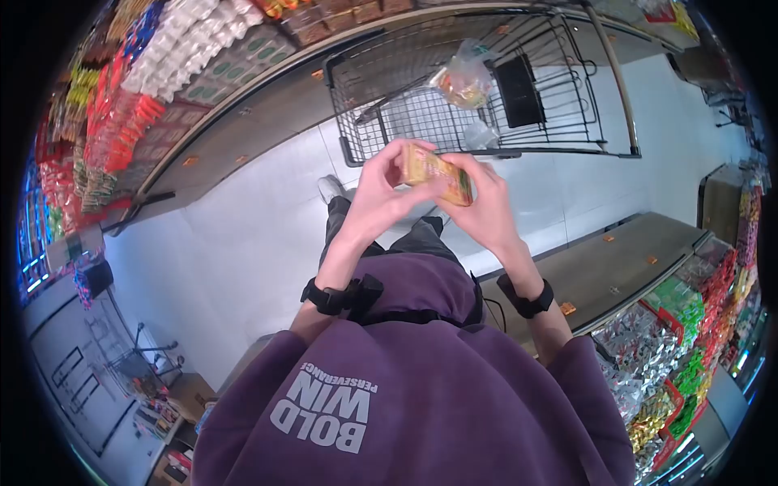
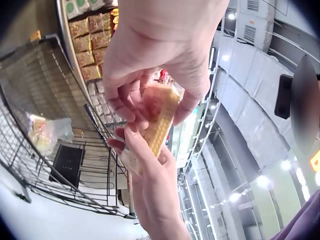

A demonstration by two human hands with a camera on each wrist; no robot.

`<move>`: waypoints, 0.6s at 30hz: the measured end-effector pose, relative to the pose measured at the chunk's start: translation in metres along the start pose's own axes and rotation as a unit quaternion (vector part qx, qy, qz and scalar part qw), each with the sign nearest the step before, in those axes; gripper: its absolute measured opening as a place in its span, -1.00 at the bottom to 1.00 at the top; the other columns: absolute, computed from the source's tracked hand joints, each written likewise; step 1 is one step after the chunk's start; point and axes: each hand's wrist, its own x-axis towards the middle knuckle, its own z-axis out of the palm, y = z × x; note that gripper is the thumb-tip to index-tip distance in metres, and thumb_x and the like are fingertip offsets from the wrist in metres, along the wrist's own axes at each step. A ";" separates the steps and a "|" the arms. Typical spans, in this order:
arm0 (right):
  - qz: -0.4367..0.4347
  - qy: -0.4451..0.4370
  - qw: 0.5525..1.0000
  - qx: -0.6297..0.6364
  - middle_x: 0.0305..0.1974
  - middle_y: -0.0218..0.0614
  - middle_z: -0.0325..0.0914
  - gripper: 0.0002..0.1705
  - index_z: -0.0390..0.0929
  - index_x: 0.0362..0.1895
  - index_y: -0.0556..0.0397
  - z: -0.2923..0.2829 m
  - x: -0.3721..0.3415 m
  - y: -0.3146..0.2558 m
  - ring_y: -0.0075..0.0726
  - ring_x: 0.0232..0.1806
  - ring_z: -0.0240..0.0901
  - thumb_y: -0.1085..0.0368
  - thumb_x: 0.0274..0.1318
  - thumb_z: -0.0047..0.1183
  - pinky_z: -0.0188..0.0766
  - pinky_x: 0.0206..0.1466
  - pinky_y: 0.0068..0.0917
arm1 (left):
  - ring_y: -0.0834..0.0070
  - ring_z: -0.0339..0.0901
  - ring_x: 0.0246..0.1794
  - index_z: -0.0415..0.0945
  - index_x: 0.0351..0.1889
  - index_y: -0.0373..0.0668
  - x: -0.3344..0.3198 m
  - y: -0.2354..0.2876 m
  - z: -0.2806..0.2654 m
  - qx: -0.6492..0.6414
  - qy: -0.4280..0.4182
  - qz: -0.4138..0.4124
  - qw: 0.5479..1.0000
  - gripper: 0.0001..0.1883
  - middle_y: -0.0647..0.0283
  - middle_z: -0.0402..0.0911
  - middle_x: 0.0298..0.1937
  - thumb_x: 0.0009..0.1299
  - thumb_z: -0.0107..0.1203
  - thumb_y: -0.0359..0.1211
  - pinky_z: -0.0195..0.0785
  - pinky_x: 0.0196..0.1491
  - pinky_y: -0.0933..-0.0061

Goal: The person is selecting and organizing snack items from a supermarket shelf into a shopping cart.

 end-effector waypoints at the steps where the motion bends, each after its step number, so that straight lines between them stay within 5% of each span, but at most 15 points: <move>1: 0.040 -0.034 0.996 0.071 -0.15 -0.18 0.66 -0.51 0.53 0.06 0.14 0.016 0.008 -0.006 -0.18 -0.09 0.61 0.33 -0.01 0.32 0.48 0.02 -0.30 | 0.62 0.51 -0.30 0.54 0.03 -0.24 -0.001 0.002 -0.014 0.052 0.013 0.007 0.999 -0.57 0.37 0.58 -0.29 0.19 0.39 -0.45 0.44 -0.19 0.54; 3: 0.120 -0.095 0.966 0.208 -0.10 -0.19 0.67 -0.56 0.54 0.07 0.20 0.050 0.026 -0.020 -0.36 -0.03 0.61 0.38 0.06 0.25 0.51 0.03 -0.39 | 0.63 0.48 -0.39 0.56 -0.01 -0.23 -0.002 0.008 -0.047 0.157 0.033 0.022 0.987 -0.55 0.41 0.55 -0.35 0.15 0.46 -0.41 0.45 -0.27 0.54; 4: 0.068 -0.128 0.968 0.204 -0.10 -0.26 0.67 -0.62 0.55 0.09 0.20 0.068 0.034 -0.026 -0.50 0.00 0.56 0.43 0.15 0.12 0.49 0.04 -0.44 | 0.60 0.43 -0.50 0.58 -0.09 -0.24 -0.001 0.016 -0.062 0.224 0.073 0.017 0.972 -0.52 0.39 0.49 -0.44 0.07 0.51 -0.28 0.43 -0.36 0.55; 7: 0.162 -0.124 0.932 0.300 -0.02 -0.29 0.64 -0.62 0.53 0.10 0.20 0.132 0.065 -0.064 -0.51 0.05 0.53 0.45 0.18 0.08 0.46 0.10 -0.42 | 0.50 0.44 -0.54 0.59 -0.15 -0.27 0.003 0.033 -0.122 0.361 0.135 0.192 0.902 -0.46 0.29 0.49 -0.43 -0.02 0.53 -0.19 0.43 -0.40 0.51; 11: 0.097 -0.102 0.932 0.333 -0.08 -0.34 0.63 -0.69 0.54 0.01 0.24 0.203 0.106 -0.121 -0.51 -0.04 0.51 0.48 0.16 0.04 0.46 0.03 -0.45 | 0.36 0.50 -0.43 0.58 -0.14 -0.30 -0.007 0.069 -0.205 0.423 0.169 0.194 0.869 -0.44 0.20 0.50 -0.34 -0.07 0.50 -0.22 0.47 -0.33 0.37; 15: 0.060 -0.187 0.948 0.251 0.01 -0.28 0.58 -0.59 0.50 0.08 0.20 0.247 0.133 -0.154 -0.44 0.06 0.48 0.45 0.09 0.16 0.39 0.15 -0.37 | 0.45 0.55 -0.33 0.60 -0.05 -0.29 -0.023 0.093 -0.271 0.360 0.207 0.184 0.891 -0.45 0.24 0.52 -0.26 -0.04 0.46 -0.33 0.48 -0.23 0.40; 18: 0.066 -0.231 0.919 0.312 0.18 -0.31 0.47 -0.32 0.35 0.28 0.12 0.252 0.162 -0.175 -0.46 0.19 0.37 0.38 0.05 0.29 0.27 0.26 -0.34 | 0.43 0.60 -0.07 0.55 0.01 -0.27 -0.026 0.099 -0.316 0.247 0.210 0.208 0.923 -0.45 0.20 0.58 -0.15 0.01 0.47 -0.42 0.51 -0.09 0.42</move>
